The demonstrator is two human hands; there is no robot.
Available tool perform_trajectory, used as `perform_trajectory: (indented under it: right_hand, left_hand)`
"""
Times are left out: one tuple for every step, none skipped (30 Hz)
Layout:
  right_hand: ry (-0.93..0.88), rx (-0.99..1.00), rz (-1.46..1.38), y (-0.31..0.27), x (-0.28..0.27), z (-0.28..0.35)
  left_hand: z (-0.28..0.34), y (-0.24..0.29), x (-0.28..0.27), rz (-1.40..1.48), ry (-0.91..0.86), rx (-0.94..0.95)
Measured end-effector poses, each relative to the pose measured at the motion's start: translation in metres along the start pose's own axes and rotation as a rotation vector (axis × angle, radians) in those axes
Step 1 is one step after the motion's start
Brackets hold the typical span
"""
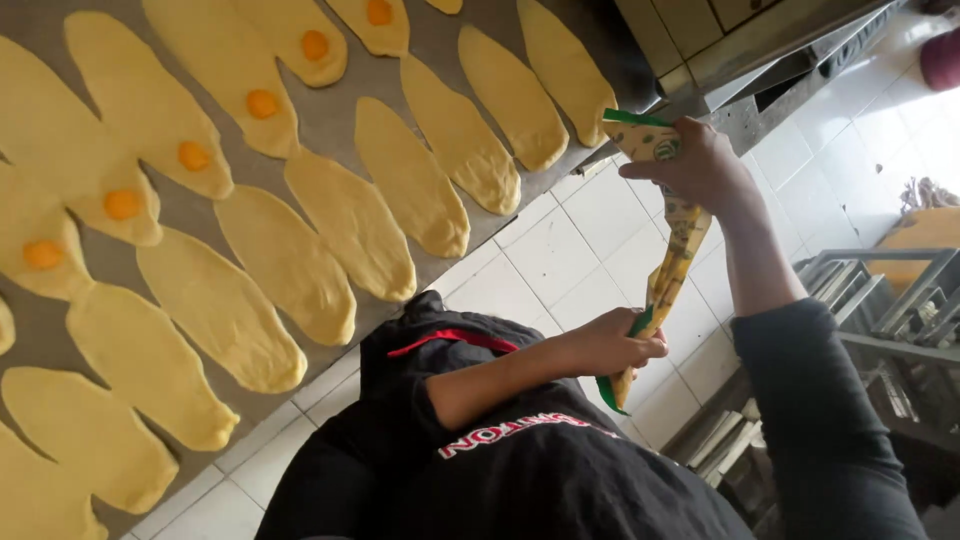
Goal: The person fills rows of elongated dough pieces on a metal tray with dark and orange fillings using piping bags. They walk to a storage area to retrieve a new piping bag containing a yellow filling and return to continue filling the dough.
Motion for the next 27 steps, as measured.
perform_trajectory:
  right_hand:
    - [-0.009,-0.025,0.028,-0.004,-0.003,-0.008]
    - [-0.026,-0.024,0.03,-0.005,-0.007,-0.015]
    - [-0.046,-0.031,0.053,-0.007,-0.01,-0.022]
    - [-0.077,-0.034,0.076,-0.006,-0.008,-0.023]
    - [-0.104,-0.029,0.078,-0.009,-0.009,-0.021]
    - [-0.142,0.034,0.062,-0.008,-0.012,-0.024]
    - [-0.181,0.098,0.046,-0.007,-0.017,-0.025]
    - [-0.191,0.1,0.045,0.0,-0.013,-0.03]
    - [-0.197,0.061,0.095,0.003,-0.011,-0.036]
    - [-0.2,0.025,0.148,0.008,-0.011,-0.041]
    - [-0.207,0.03,0.15,0.012,-0.01,-0.043]
    - [-0.204,0.01,0.183,0.013,-0.009,-0.045]
    - [-0.201,-0.01,0.216,0.014,-0.009,-0.047]
    - [-0.211,-0.009,0.216,0.014,-0.008,-0.047]
    - [-0.213,-0.022,0.222,0.013,-0.008,-0.047]
    - [-0.206,-0.034,0.227,0.011,-0.01,-0.048]
    - [-0.207,-0.033,0.226,0.014,-0.008,-0.048]
    - [-0.196,-0.071,0.233,0.014,-0.007,-0.05]
    - [-0.185,-0.109,0.24,0.013,-0.006,-0.05]
    - [-0.186,-0.109,0.242,0.014,-0.006,-0.05]
    - [-0.178,-0.117,0.223,0.014,-0.006,-0.049]
    - [-0.17,-0.126,0.204,0.013,-0.005,-0.05]
    - [-0.172,-0.128,0.205,0.016,-0.003,-0.05]
    - [-0.162,-0.15,0.213,0.017,-0.003,-0.05]
    - [-0.152,-0.171,0.221,0.018,-0.002,-0.051]
    - [-0.152,-0.173,0.224,0.018,-0.001,-0.05]
    - [-0.141,-0.167,0.224,0.019,-0.001,-0.05]
  left_hand:
    - [-0.001,0.009,-0.006,-0.027,-0.002,-0.01]
    - [-0.01,0.014,-0.012,-0.011,0.001,-0.016]
    - [-0.019,0.02,-0.015,-0.088,-0.013,0.004]
    - [-0.024,0.021,-0.013,-0.156,-0.029,0.018]
    - [-0.02,0.03,-0.01,-0.132,-0.027,0.005]
    - [-0.018,0.039,-0.012,-0.165,-0.037,-0.064]
    - [-0.015,0.047,-0.013,-0.198,-0.048,-0.132]
    - [-0.019,0.047,-0.015,-0.19,-0.049,-0.139]
    - [-0.022,0.047,-0.014,-0.212,-0.07,-0.137]
    - [-0.026,0.048,-0.012,-0.235,-0.095,-0.131]
    - [-0.029,0.047,-0.012,-0.227,-0.098,-0.134]
    - [-0.033,0.045,-0.012,-0.241,-0.106,-0.142]
    - [-0.036,0.043,-0.01,-0.255,-0.113,-0.151]
    - [-0.037,0.043,-0.01,-0.245,-0.114,-0.155]
    - [-0.038,0.044,-0.008,-0.249,-0.113,-0.146]
    - [-0.04,0.047,-0.008,-0.261,-0.114,-0.133]
    - [-0.041,0.046,-0.008,-0.26,-0.115,-0.135]
    - [-0.042,0.045,-0.009,-0.261,-0.108,-0.14]
    - [-0.043,0.044,-0.009,-0.262,-0.101,-0.146]
    - [-0.044,0.044,-0.008,-0.26,-0.101,-0.144]
    - [-0.044,0.042,-0.008,-0.241,-0.098,-0.16]
    - [-0.043,0.041,-0.009,-0.222,-0.094,-0.176]
    - [-0.043,0.041,-0.008,-0.22,-0.092,-0.175]
    - [-0.042,0.041,-0.008,-0.233,-0.093,-0.181]
    - [-0.041,0.041,-0.008,-0.247,-0.093,-0.188]
    - [-0.041,0.041,-0.007,-0.246,-0.092,-0.185]
    - [-0.041,0.04,-0.007,-0.228,-0.089,-0.191]
Point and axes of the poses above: each hand's wrist, its own z-axis away from the middle knuckle, its own x-axis out of the palm, y = z × x, the point moved 10 cm from there along -z, towards the middle knuckle, and after that the axes turned 8 degrees about -x, right-handed, at the moved point
